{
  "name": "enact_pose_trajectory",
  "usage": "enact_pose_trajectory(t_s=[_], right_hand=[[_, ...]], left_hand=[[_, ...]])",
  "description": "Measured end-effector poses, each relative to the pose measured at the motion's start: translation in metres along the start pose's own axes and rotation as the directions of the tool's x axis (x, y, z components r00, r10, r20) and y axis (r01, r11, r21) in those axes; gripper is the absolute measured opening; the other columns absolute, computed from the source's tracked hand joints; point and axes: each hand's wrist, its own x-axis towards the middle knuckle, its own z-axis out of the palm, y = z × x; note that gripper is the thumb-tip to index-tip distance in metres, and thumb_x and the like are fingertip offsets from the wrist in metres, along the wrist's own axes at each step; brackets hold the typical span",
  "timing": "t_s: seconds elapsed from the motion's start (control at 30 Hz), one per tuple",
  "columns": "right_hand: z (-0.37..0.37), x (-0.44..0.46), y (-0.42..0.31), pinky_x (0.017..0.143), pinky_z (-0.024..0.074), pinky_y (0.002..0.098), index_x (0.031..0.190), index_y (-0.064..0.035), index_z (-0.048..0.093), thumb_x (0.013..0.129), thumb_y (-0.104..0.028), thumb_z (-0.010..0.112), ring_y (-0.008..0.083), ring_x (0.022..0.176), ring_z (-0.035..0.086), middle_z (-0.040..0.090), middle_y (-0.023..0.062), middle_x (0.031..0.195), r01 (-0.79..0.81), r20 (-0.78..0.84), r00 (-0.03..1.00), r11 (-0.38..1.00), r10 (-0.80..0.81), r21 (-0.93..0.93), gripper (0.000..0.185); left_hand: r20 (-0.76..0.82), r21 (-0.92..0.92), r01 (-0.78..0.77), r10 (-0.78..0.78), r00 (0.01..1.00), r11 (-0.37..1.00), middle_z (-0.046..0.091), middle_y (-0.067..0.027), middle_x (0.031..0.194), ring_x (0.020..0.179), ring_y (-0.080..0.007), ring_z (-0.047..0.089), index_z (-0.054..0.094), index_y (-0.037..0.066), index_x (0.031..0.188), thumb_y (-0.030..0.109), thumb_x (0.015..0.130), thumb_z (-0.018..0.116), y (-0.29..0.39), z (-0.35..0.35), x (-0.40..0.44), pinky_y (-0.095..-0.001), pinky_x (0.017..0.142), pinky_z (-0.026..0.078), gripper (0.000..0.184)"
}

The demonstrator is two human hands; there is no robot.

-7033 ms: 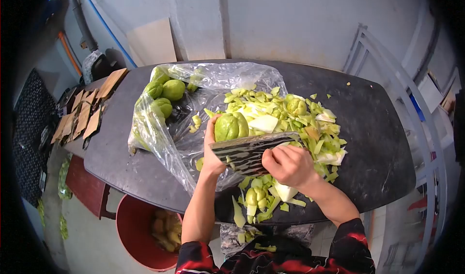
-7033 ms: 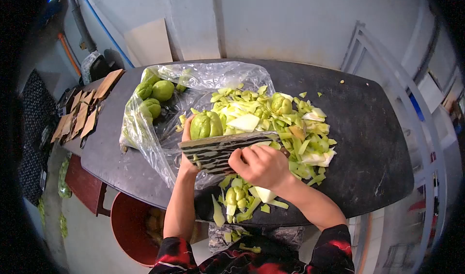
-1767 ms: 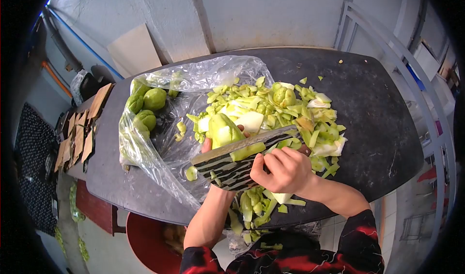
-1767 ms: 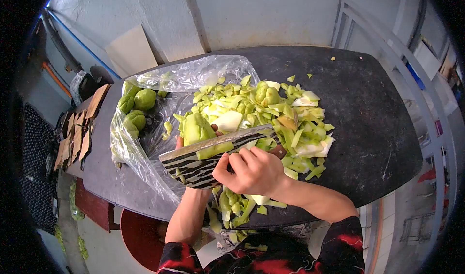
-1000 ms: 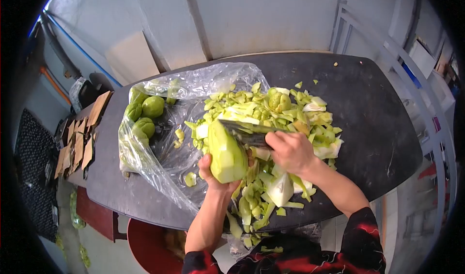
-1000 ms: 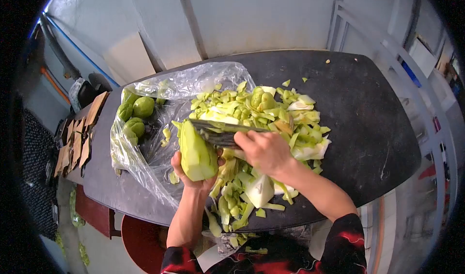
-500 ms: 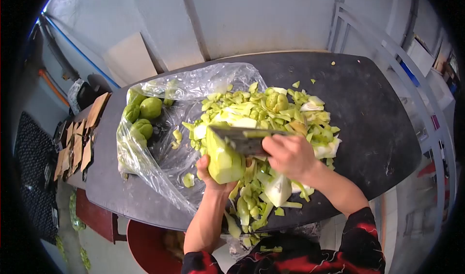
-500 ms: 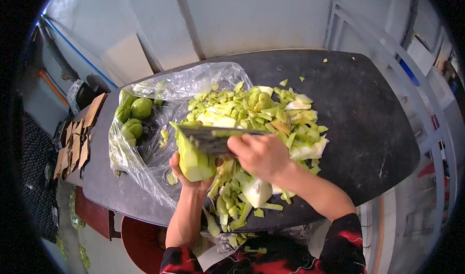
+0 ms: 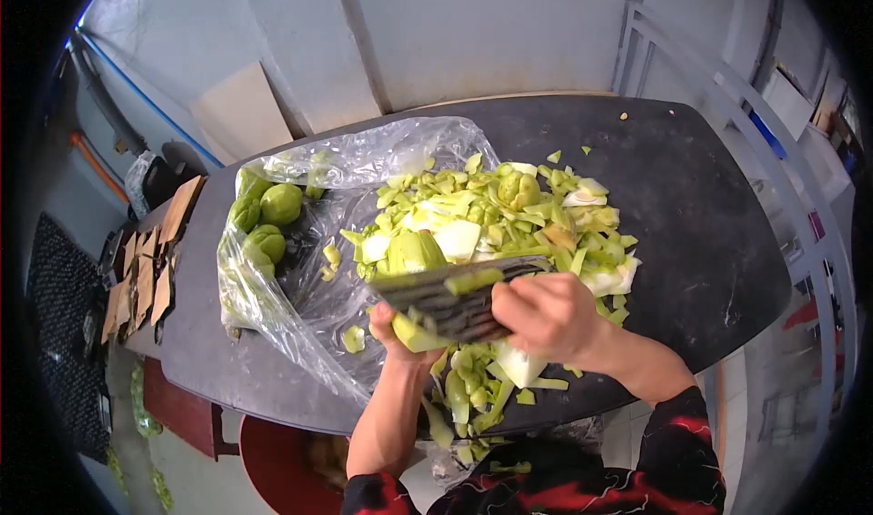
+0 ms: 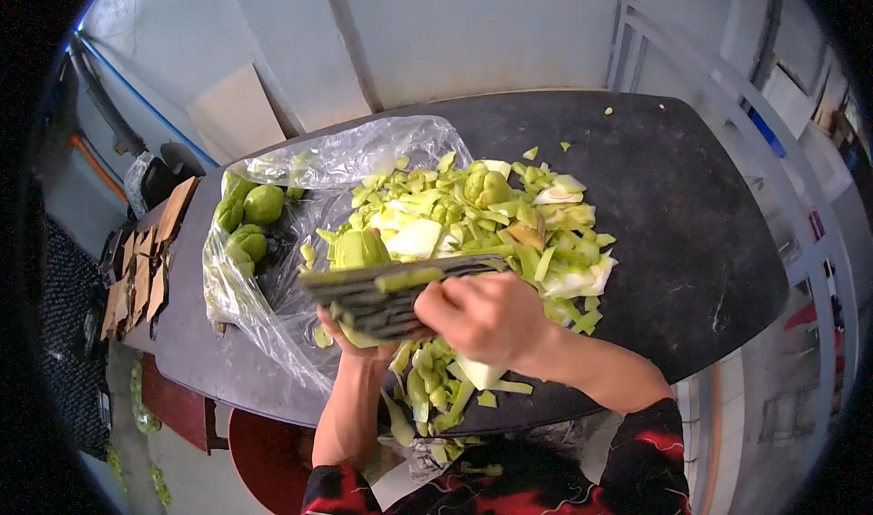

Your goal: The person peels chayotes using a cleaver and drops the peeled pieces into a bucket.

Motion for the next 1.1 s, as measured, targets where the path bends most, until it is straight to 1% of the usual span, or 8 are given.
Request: enact_pose_trajectory(t_s=[0.13, 0.2, 0.33, 0.5, 0.57, 0.7, 0.83, 1.1], right_hand=[[0.011, -0.006, 0.001, 0.040, 0.0461, 0.0277, 0.082, -0.0084, 0.056, 0.079, -0.008, 0.063, 0.0115, 0.047, 0.056, 0.052, -0.0008, 0.062, 0.114, -0.081, 0.989, 0.990, -0.121, -0.082, 0.007], [0.034, -0.011, 0.031, 0.035, 0.0449, 0.0288, 0.084, -0.0094, 0.055, 0.086, -0.010, 0.061, 0.0140, 0.045, 0.059, 0.055, 0.0034, 0.059, -0.053, 0.034, 0.998, 0.988, 0.059, -0.146, 0.007], [0.041, -0.018, 0.041, 0.046, 0.0482, 0.0380, 0.083, -0.0061, 0.051, 0.070, -0.001, 0.064, 0.0255, 0.055, 0.061, 0.056, 0.0062, 0.066, -0.200, 0.062, 0.976, 0.971, 0.209, -0.130, 0.019], [0.031, -0.013, 0.028, 0.048, 0.0485, 0.0390, 0.082, -0.0065, 0.049, 0.068, 0.000, 0.065, 0.0278, 0.056, 0.061, 0.055, 0.0075, 0.066, -0.226, 0.078, 0.971, 0.974, 0.226, -0.013, 0.022], [0.029, -0.013, 0.023, 0.048, 0.0486, 0.0376, 0.082, -0.0052, 0.051, 0.067, 0.000, 0.067, 0.0270, 0.055, 0.061, 0.054, 0.0074, 0.066, -0.170, 0.070, 0.983, 0.985, 0.171, -0.028, 0.023], [0.032, -0.013, 0.015, 0.045, 0.0481, 0.0268, 0.085, -0.0068, 0.058, 0.077, -0.007, 0.061, 0.0119, 0.052, 0.058, 0.049, -0.0007, 0.062, 0.085, -0.023, 0.996, 0.983, -0.089, -0.164, 0.008], [0.029, -0.009, -0.005, 0.043, 0.0402, 0.0252, 0.080, -0.0018, 0.057, 0.074, -0.001, 0.063, 0.0138, 0.049, 0.051, 0.045, 0.0012, 0.060, 0.228, -0.037, 0.972, 0.966, -0.234, -0.123, 0.009], [0.034, -0.010, -0.011, 0.042, 0.0405, 0.0265, 0.083, -0.0025, 0.057, 0.076, -0.001, 0.063, 0.0147, 0.048, 0.051, 0.046, 0.0013, 0.060, 0.239, -0.009, 0.970, 0.955, -0.244, -0.173, 0.009]], left_hand=[[0.098, -0.022, 0.045, -0.042, 0.994, 0.999, 0.058, -0.0178, 0.129, 0.108, -0.0324, 0.063, 0.040, 0.006, 0.146, 0.072, 0.075, 0.064, -0.008, -0.047, 0.007, -0.0477, 0.092, 0.053, 0.100], [0.125, -0.104, 0.072, -0.059, 0.990, 0.992, 0.062, -0.0173, 0.119, 0.097, -0.0320, 0.066, 0.046, 0.005, 0.140, 0.067, 0.076, 0.063, 0.002, -0.019, 0.006, -0.0471, 0.080, 0.057, 0.090], [0.167, -0.074, 0.055, -0.042, 0.985, 0.996, 0.062, -0.0165, 0.117, 0.095, -0.0312, 0.066, 0.049, 0.006, 0.137, 0.063, 0.077, 0.062, 0.006, -0.009, 0.010, -0.0444, 0.074, 0.055, 0.083], [0.066, -0.117, -0.001, 0.009, 0.998, 0.993, 0.061, -0.0141, 0.123, 0.109, -0.0285, 0.061, 0.047, 0.010, 0.142, 0.070, 0.085, 0.054, 0.004, -0.012, 0.010, -0.0456, 0.090, 0.052, 0.083], [-0.262, -0.047, -0.028, 0.015, 0.965, 0.999, 0.062, -0.0127, 0.124, 0.116, -0.0276, 0.058, 0.049, 0.012, 0.141, 0.069, 0.092, 0.046, 0.009, 0.003, 0.014, -0.0460, 0.097, 0.049, 0.076], [-0.197, -0.033, -0.022, 0.015, 0.980, 0.999, 0.057, -0.0183, 0.133, 0.114, -0.0318, 0.059, 0.050, 0.010, 0.141, 0.066, 0.095, 0.045, 0.012, -0.004, 0.019, -0.0486, 0.101, 0.048, 0.072], [0.027, -0.320, 0.116, -0.113, 0.993, 0.940, 0.056, -0.0170, 0.127, 0.110, -0.0328, 0.059, 0.051, 0.008, 0.135, 0.063, 0.092, 0.053, 0.009, -0.020, 0.014, -0.0477, 0.096, 0.052, 0.070], [-0.018, -0.254, 0.086, -0.093, 0.995, 0.963, 0.060, -0.0150, 0.123, 0.113, -0.0310, 0.058, 0.054, 0.009, 0.133, 0.060, 0.093, 0.054, 0.007, -0.012, 0.010, -0.0471, 0.098, 0.051, 0.065]])
